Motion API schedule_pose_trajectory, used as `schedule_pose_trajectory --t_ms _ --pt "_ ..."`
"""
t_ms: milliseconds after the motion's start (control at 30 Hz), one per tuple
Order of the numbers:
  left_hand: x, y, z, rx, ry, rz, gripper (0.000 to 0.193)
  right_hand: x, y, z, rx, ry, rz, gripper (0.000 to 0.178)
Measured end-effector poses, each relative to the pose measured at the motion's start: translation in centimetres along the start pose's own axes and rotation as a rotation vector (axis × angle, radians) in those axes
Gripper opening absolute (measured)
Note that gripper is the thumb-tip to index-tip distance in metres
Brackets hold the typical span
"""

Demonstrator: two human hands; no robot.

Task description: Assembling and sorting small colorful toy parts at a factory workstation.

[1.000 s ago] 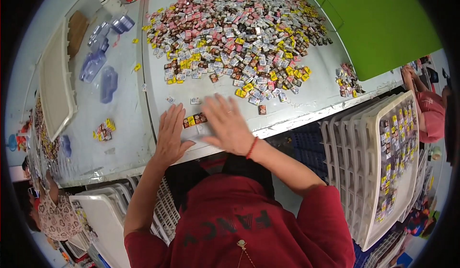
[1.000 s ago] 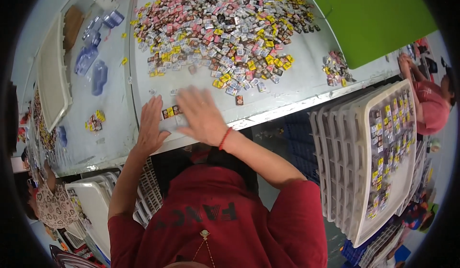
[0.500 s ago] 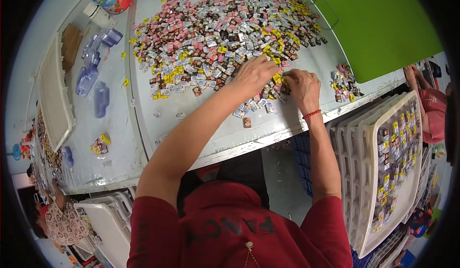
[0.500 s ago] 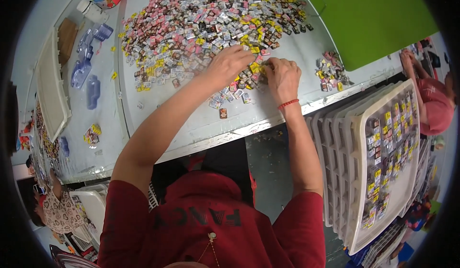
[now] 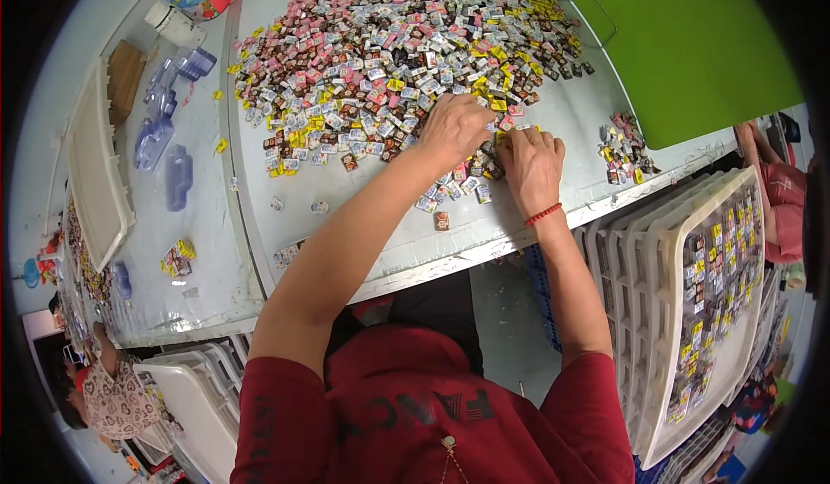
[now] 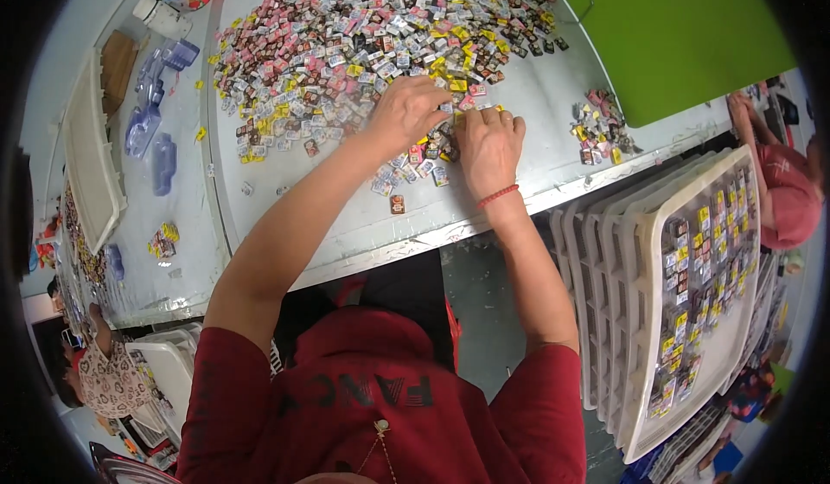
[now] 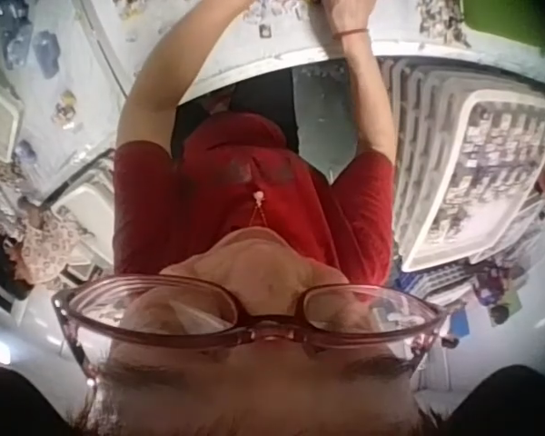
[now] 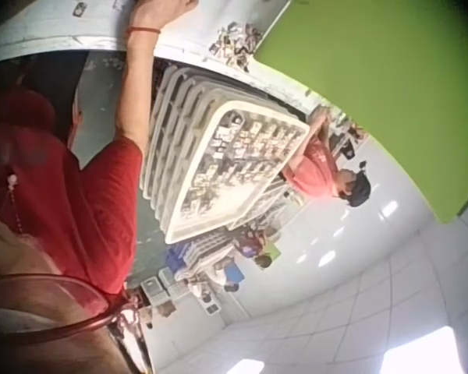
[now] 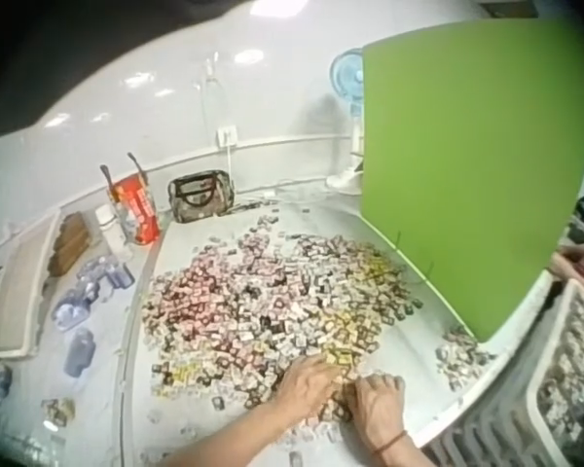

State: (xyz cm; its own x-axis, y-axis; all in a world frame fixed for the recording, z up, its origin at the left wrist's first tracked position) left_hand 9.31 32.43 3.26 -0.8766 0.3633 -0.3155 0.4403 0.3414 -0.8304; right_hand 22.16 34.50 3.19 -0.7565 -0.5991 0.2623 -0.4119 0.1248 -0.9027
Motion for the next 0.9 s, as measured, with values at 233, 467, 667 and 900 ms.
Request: schedule_pose_trajectory --t_ms 233,467,667,900 --pt "0.8 -4.0 2.3 -0.149 -0.144 0.201 0.031 -1.7 0.1 -0.6 -0.033 0.071 -0.065 0.023" --pt "-0.9 -8.2 10.0 -0.133 -0.376 0.395 0.030 -2.8 2.7 -4.3 0.188 0.088 0.171 0.027" --pt "-1.8 -10.5 16.5 -0.130 -0.530 0.320 0.028 -2.5 2.9 -4.6 0.191 -0.003 0.212 0.024" --pt "-5.0 -7.7 18.0 -0.061 -0.233 0.017 0.022 -2.3 3.4 -3.7 -0.016 0.081 0.136 0.019"
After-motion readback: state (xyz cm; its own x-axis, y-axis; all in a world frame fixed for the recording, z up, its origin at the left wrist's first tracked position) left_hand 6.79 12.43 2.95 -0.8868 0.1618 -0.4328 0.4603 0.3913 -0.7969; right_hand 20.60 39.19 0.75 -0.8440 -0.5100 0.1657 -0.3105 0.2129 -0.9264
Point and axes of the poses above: each hand's wrist, its own z-axis away from the middle knuckle, its own y-axis out of the palm, x = y × z, the point moved 6 cm from there along -z, towards the middle knuckle, and after that the axes turned 4 degrees about y, right-handed, at the moved point
